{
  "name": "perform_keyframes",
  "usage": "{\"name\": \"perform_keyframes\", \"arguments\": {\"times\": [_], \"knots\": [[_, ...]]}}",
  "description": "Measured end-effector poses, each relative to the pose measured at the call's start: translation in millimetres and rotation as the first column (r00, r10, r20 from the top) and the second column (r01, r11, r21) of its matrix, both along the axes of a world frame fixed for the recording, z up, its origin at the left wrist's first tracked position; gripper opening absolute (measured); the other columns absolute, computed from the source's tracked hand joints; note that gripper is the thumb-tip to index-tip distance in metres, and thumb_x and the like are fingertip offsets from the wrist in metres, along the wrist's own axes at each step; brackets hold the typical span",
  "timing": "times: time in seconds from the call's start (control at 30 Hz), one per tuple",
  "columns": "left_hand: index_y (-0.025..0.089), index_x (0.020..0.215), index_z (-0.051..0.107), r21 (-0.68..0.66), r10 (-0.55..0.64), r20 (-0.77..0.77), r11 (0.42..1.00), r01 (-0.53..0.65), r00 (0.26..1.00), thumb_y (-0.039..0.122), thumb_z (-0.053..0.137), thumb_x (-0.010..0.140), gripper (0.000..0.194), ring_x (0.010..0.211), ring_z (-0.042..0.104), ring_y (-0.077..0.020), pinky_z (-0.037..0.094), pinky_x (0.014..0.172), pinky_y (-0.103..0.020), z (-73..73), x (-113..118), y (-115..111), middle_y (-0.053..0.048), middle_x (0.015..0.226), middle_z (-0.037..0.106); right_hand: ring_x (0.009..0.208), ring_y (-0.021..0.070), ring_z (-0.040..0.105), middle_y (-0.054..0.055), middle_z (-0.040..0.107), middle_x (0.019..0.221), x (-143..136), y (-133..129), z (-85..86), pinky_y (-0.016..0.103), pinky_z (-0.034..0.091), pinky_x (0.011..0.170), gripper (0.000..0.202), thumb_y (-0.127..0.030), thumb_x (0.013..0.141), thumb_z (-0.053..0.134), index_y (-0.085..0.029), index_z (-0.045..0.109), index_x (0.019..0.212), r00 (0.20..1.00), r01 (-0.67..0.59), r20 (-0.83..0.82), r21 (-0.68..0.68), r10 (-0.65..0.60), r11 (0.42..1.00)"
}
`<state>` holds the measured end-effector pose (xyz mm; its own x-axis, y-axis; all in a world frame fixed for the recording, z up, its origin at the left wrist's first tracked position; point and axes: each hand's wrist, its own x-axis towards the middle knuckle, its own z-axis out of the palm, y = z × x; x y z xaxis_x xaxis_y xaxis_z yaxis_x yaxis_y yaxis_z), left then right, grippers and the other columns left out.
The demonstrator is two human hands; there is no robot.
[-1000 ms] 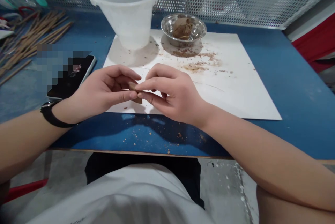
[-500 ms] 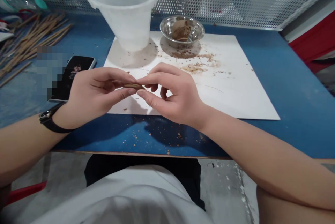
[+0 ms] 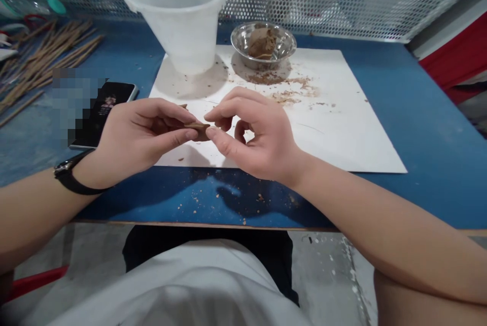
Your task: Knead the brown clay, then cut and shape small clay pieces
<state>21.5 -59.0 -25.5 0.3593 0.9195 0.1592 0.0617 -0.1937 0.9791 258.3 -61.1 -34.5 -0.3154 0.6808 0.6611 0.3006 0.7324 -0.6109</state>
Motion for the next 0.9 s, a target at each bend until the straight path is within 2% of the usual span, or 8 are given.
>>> {"name": "perform_keyframes", "arguments": {"times": [0.17, 0.27, 0.37, 0.47, 0.6, 0.73, 0.9], "knots": [[0.021, 0.098, 0.085, 0.129, 0.011, -0.032, 0.992, -0.007, 0.999, 0.034, 0.094, 0.088, 0.019, 0.1, 0.083, -0.0222, 0.07, 0.097, -0.035, -1.3, -0.7, 2.0, -0.005, 0.103, 0.085, 0.073, 0.0143, 0.068, 0.002, 0.075, 0.089, -1.3, -0.2, 0.9, 0.024, 0.053, 0.052, 0.004, -0.025, 0.096, 0.077, -0.024, 0.08, 0.097, 0.998, -0.024, 0.053, 0.084, 0.019, 0.996], [0.021, 0.102, 0.084, 0.16, -0.02, -0.005, 0.987, 0.02, 1.0, 0.035, 0.096, 0.086, 0.024, 0.102, 0.083, -0.0228, 0.071, 0.094, -0.034, -5.4, -0.7, 5.8, -0.005, 0.104, 0.085, 0.073, 0.0136, 0.068, 0.002, 0.075, 0.087, -5.0, -1.1, 0.9, 0.025, 0.055, 0.056, 0.005, -0.021, 0.096, 0.076, -0.024, 0.08, 0.094, 0.998, -0.015, 0.066, 0.098, 0.008, 0.995], [0.021, 0.108, 0.082, 0.073, -0.081, 0.095, 0.995, 0.074, 0.992, 0.03, 0.1, 0.08, 0.034, 0.105, 0.084, -0.0247, 0.072, 0.09, -0.034, -10.8, 0.2, 8.6, -0.006, 0.108, 0.086, 0.075, 0.0138, 0.067, 0.002, 0.074, 0.087, -7.7, -1.5, -0.6, 0.025, 0.053, 0.056, 0.005, -0.021, 0.097, 0.076, -0.024, 0.079, 0.094, 1.0, -0.006, -0.026, 0.068, 0.008, 0.998], [0.019, 0.106, 0.082, -0.032, -0.125, 0.148, 0.991, 0.131, 0.981, 0.026, 0.096, 0.086, 0.025, 0.096, 0.086, -0.0217, 0.073, 0.086, -0.033, -13.2, 1.2, 9.4, -0.005, 0.102, 0.087, 0.08, 0.0151, 0.068, 0.003, 0.073, 0.09, -6.8, -0.8, -3.7, 0.025, 0.051, 0.053, 0.002, -0.025, 0.097, 0.078, -0.024, 0.08, 0.098, 0.995, -0.038, -0.096, -0.004, 0.037, 0.999], [0.017, 0.1, 0.082, -0.149, -0.08, 0.17, 0.983, 0.105, 0.982, 0.024, 0.093, 0.088, 0.019, 0.09, 0.084, -0.0201, 0.072, 0.084, -0.033, -9.4, 1.2, 10.2, -0.005, 0.098, 0.085, 0.088, 0.0175, 0.07, 0.004, 0.074, 0.096, -1.8, 1.8, -6.8, 0.026, 0.054, 0.055, 0.01, -0.031, 0.101, 0.077, -0.025, 0.082, 0.107, 0.986, -0.092, -0.15, -0.108, 0.075, 0.99], [0.016, 0.094, 0.081, -0.272, -0.114, 0.234, 0.946, 0.178, 0.965, 0.028, 0.09, 0.09, 0.016, 0.082, 0.079, -0.0177, 0.068, 0.077, -0.031, -3.4, 1.4, 11.3, -0.005, 0.091, 0.081, 0.086, 0.0156, 0.07, 0.003, 0.076, 0.096, -0.4, 5.2, -7.2, 0.025, 0.054, 0.057, 0.009, -0.03, 0.101, 0.079, -0.025, 0.083, 0.106, 0.986, -0.113, -0.143, -0.161, 0.09, 0.98], [0.015, 0.084, 0.08, -0.317, -0.167, 0.255, 0.916, 0.246, 0.952, 0.028, 0.088, 0.091, 0.017, 0.075, 0.073, -0.0142, 0.064, 0.073, -0.028, 0.1, 3.3, 10.7, -0.004, 0.082, 0.076, 0.085, 0.0154, 0.071, 0.002, 0.077, 0.092, -1.2, 6.7, -6.0, 0.024, 0.052, 0.056, 0.009, -0.033, 0.102, 0.08, -0.025, 0.083, 0.102, 0.992, -0.113, -0.077, -0.138, 0.103, 0.984]]}}
